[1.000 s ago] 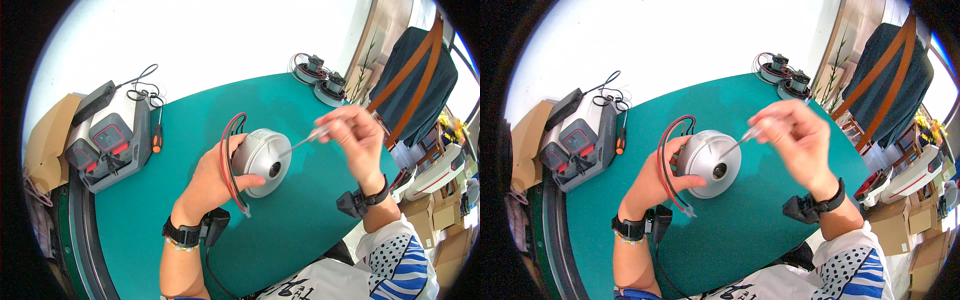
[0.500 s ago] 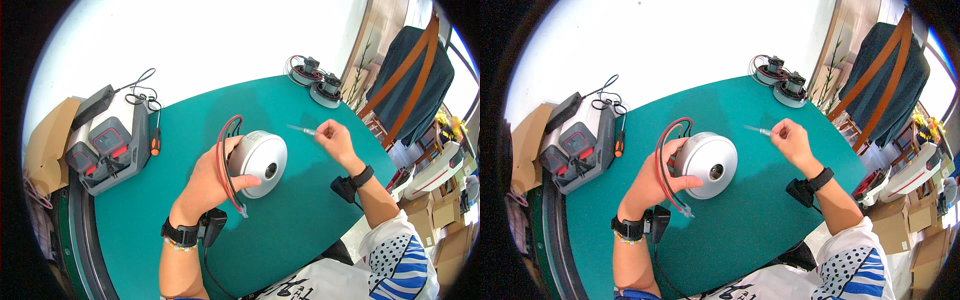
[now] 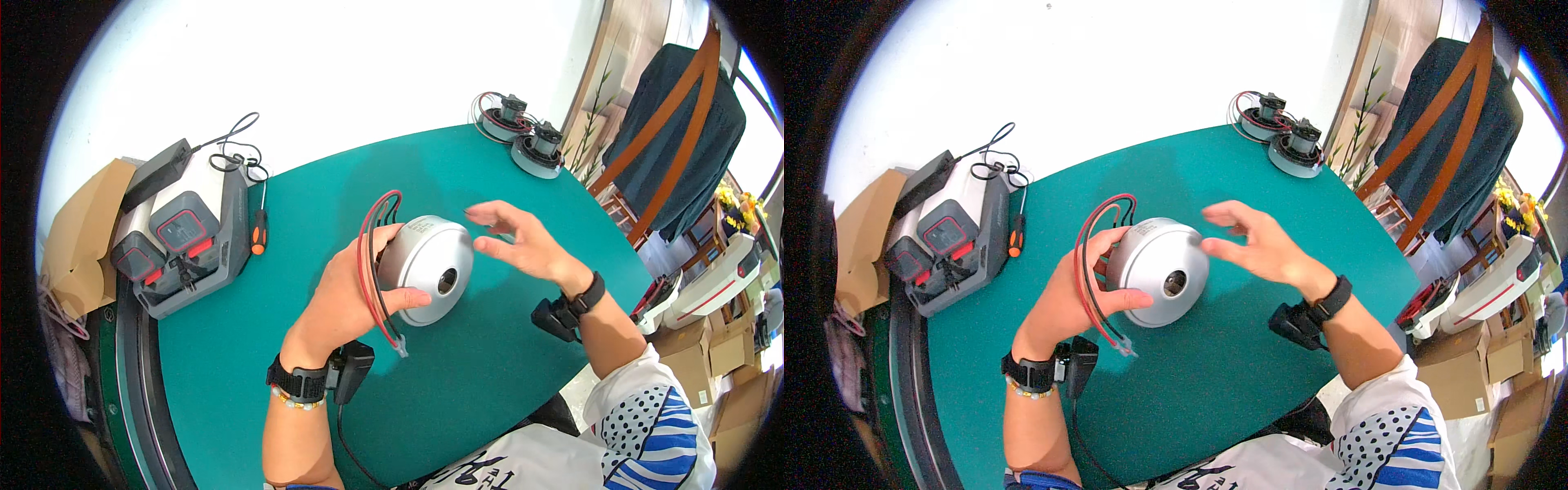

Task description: The recorder is seen assembling an electric motor on a workbench, checking wires and the outer casing.

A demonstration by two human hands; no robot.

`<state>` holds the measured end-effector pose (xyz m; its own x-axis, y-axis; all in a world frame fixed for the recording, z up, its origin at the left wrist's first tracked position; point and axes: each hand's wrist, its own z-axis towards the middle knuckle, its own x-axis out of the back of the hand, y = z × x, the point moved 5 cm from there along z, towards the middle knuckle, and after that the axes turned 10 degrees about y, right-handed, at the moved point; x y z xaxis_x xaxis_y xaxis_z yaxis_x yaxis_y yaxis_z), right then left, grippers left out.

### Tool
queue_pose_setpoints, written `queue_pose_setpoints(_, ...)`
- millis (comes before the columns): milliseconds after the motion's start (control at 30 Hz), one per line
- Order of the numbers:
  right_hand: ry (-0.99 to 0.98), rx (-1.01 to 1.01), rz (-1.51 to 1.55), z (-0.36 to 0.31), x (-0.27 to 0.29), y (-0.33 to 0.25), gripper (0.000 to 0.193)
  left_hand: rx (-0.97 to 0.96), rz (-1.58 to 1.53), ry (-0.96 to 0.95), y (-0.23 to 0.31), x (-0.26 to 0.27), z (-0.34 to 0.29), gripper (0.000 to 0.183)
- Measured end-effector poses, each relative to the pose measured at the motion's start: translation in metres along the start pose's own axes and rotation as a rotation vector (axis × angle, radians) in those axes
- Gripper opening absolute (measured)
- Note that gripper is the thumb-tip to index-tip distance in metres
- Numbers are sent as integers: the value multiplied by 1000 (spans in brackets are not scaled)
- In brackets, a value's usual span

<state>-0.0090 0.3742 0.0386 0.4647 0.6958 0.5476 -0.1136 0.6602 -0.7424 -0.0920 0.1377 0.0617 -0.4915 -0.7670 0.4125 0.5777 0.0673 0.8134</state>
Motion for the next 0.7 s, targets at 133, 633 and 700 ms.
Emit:
queue_pose_setpoints(133, -177, -106, 353, 3, -38, -14, 63, 51, 66, -89, 2, 8, 1, 82)
queue_pose_setpoints(633, -45, -502, 604, -52, -77, -23, 67, -167, 481, 324, 66, 53, -10, 30)
queue_pose_setpoints(700, -1, -501, 591, -57, -84, -26, 67, -46, 421, 228, 65, 39, -10, 41)
